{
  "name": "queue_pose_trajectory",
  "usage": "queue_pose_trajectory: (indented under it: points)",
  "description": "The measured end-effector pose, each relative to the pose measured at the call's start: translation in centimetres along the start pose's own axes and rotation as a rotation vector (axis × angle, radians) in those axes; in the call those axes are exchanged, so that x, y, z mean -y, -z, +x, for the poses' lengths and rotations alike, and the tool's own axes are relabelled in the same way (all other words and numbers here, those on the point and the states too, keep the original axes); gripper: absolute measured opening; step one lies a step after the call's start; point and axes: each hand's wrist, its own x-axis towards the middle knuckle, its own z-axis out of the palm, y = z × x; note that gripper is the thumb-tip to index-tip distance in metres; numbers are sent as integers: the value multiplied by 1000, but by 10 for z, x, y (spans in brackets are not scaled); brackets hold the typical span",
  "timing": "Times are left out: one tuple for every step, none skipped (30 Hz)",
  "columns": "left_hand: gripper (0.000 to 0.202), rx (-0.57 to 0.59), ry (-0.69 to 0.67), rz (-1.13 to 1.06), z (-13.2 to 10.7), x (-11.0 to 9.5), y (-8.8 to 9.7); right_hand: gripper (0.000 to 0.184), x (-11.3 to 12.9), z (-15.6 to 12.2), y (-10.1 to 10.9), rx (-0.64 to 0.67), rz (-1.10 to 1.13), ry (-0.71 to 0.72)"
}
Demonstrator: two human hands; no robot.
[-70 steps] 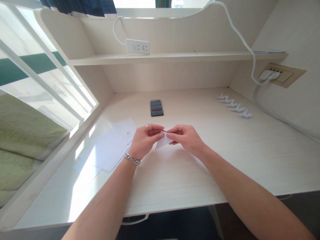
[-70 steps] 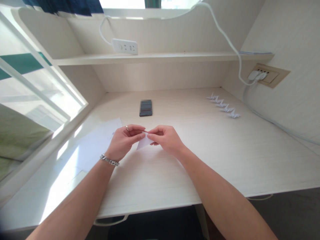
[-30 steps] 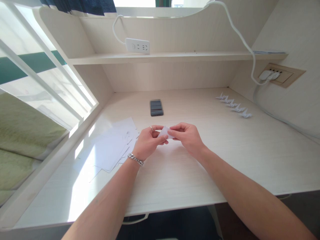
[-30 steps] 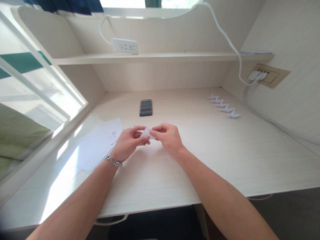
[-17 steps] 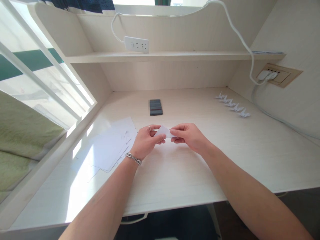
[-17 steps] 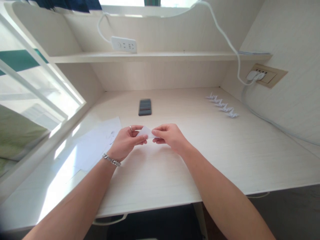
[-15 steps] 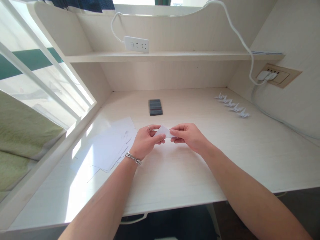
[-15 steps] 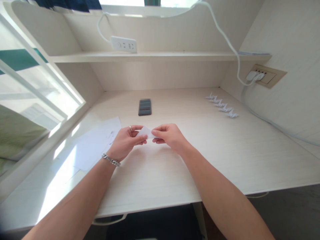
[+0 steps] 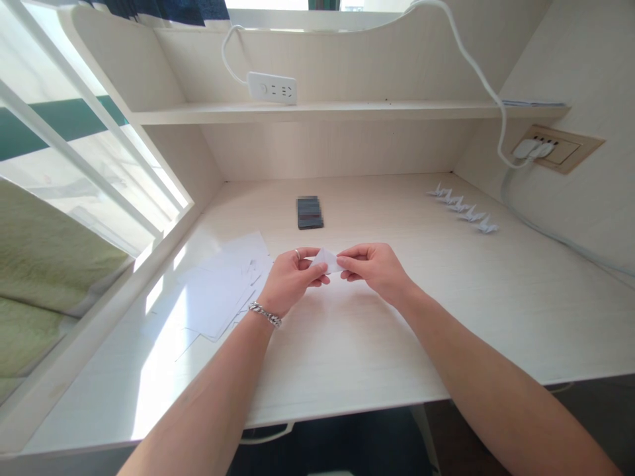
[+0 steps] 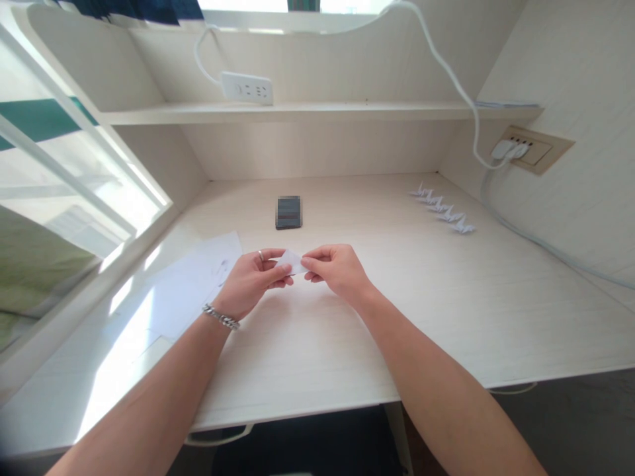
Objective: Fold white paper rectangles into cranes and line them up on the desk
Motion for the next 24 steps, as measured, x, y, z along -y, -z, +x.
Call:
queue_pose_trajectory:
  points:
    - [41, -3, 4, 2, 0, 0, 0, 22, 0, 0, -1, -8, -11, 4]
    - [42, -8, 8, 4, 0, 0, 0, 22, 1, 0, -2, -15, -22, 9]
    - [43, -14, 11, 4, 0, 0, 0, 21, 1, 0, -2, -20, -33, 15]
    - [44, -20, 12, 5, 0, 0, 0, 20, 1, -1, -3, -24, -43, 22]
    - [44, -23, 11, 5, 0, 1, -1, 20, 1, -1, -3, -25, -51, 31]
    - [45, -23, 7, 7, 0, 1, -1, 19, 1, -1, -4, -26, -57, 40]
    - [45, -22, 2, 9, 0, 1, -1, 19, 0, -1, -4, -29, -60, 48]
    - [45, -21, -4, 11, 0, 1, -1, 19, 0, -1, -4, -30, -62, 55]
    - [45, -18, -10, 13, 0, 1, -1, 19, 0, -1, -4, -30, -60, 56]
    - [44, -14, -15, 15, 0, 1, -1, 18, 0, -1, -3, -23, -53, 48]
    - [44, -12, -20, 19, 0, 1, -1, 18, 0, -1, -2, -6, -43, 29]
    - [43, -14, -24, 23, 1, 0, 0, 18, 1, -1, -1, 20, -31, -1]
    - [43, -18, -28, 29, 1, 0, 0, 17, 1, -1, 1, 50, -21, -36]
    - [43, -23, -30, 35, 1, 0, 1, 17, 1, -1, 3, 78, -18, -69]
    - [43, -29, -30, 39, 1, 1, 1, 16, 2, 0, 5, 98, -20, -94]
    - [44, -33, -29, 41, 1, 1, 1, 16, 2, 0, 6, 110, -28, -109]
    - [44, -35, -26, 41, 1, 1, 2, 15, 2, 0, 7, 114, -39, -112]
    - [45, -35, -22, 39, 1, 1, 2, 15, 2, 0, 8, 114, -48, -109]
    - [46, -34, -18, 36, 1, 1, 2, 16, 1, 0, 9, 115, -53, -102]
    - [46, -34, -17, 33, 0, 1, 2, 16, 1, 0, 9, 118, -53, -96]
    - [46, -34, -17, 31, 0, 0, 2, 17, 1, 0, 9, 122, -49, -93]
    - [46, -35, -19, 30, 0, 0, 2, 17, 1, 0, 10, 129, -41, -94]
    - [46, -38, -21, 28, 0, 0, 2, 17, 1, 0, 11, 140, -31, -99]
    - [46, -43, -22, 27, 0, 0, 2, 18, 1, 0, 12, 152, -21, -106]
